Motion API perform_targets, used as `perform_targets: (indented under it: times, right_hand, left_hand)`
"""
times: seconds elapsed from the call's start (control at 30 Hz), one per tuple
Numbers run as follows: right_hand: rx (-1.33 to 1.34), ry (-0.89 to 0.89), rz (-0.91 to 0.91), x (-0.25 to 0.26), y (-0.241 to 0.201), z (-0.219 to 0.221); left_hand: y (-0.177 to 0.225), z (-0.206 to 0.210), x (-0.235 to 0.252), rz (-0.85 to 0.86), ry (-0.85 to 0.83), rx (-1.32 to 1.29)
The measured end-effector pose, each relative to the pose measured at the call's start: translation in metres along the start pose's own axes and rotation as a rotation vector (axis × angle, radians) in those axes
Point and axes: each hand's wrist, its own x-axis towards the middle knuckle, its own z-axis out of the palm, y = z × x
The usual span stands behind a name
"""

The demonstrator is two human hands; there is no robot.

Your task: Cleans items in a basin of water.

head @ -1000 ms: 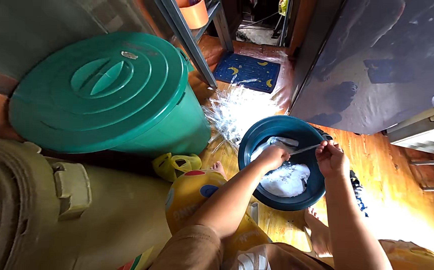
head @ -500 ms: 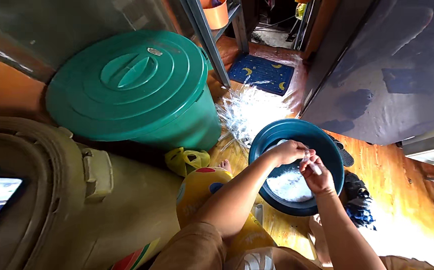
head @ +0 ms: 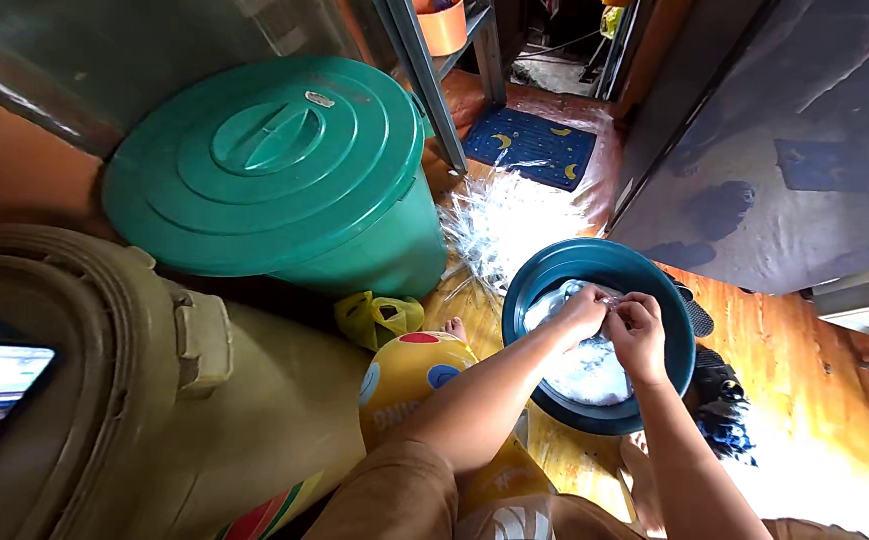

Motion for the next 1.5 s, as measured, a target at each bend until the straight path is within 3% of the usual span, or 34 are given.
perform_targets:
  times: [0.2, 0.4, 0.67, 0.97, 1.1, 1.2, 1.3, 1.37, 1.43, 1.5]
  right_hand:
    - [0.591, 0.007, 0.634, 0.007, 0.012, -0.004]
    - [0.705, -0.009, 0.825, 0.003, 0.003, -0.003]
    - [0.457, 0.009, 0.574, 0.008, -0.007, 0.005]
    - [0.433, 0.279, 0.677, 0.030, 0.005, -0.017]
    - [0.429, 0.444, 0.558, 0.041, 0.003, -0.036]
    - [0.181, 0.295, 0.352, 0.041, -0.002, -0.038]
    - [-0.023, -0.020, 0.190, 0.052, -0.025, -0.033]
    - [-0.065, -0.122, 0.081, 0.068, -0.041, -0.028]
    - [-0.046, -0.098, -0.047, 0.083, -0.072, -0.021]
    - [0.048, 0.052, -0.019, 0.085, -0.167, -0.013]
  left_hand:
    - [-0.008, -0.005, 0.007, 0.109, -0.139, 0.100]
    - [-0.010, -0.004, 0.008, 0.140, -0.052, 0.309]
    - [-0.017, 0.002, 0.013, -0.013, 0.034, 0.202]
    - [-0.012, 0.005, 0.000, 0.127, -0.238, 0.508]
    - [-0.027, 0.010, 0.001, 0.203, -0.347, 0.582]
    - [-0.032, 0.017, -0.003, 0.206, -0.388, 0.631]
    - [-0.037, 0.020, -0.009, 0.049, -0.340, 0.775]
    - [-0.041, 0.017, -0.013, -0.044, -0.268, 0.893]
    - [-0.041, 0.013, -0.015, -0.066, -0.221, 1.022]
    - [-0.039, 0.012, -0.014, -0.067, -0.198, 1.105]
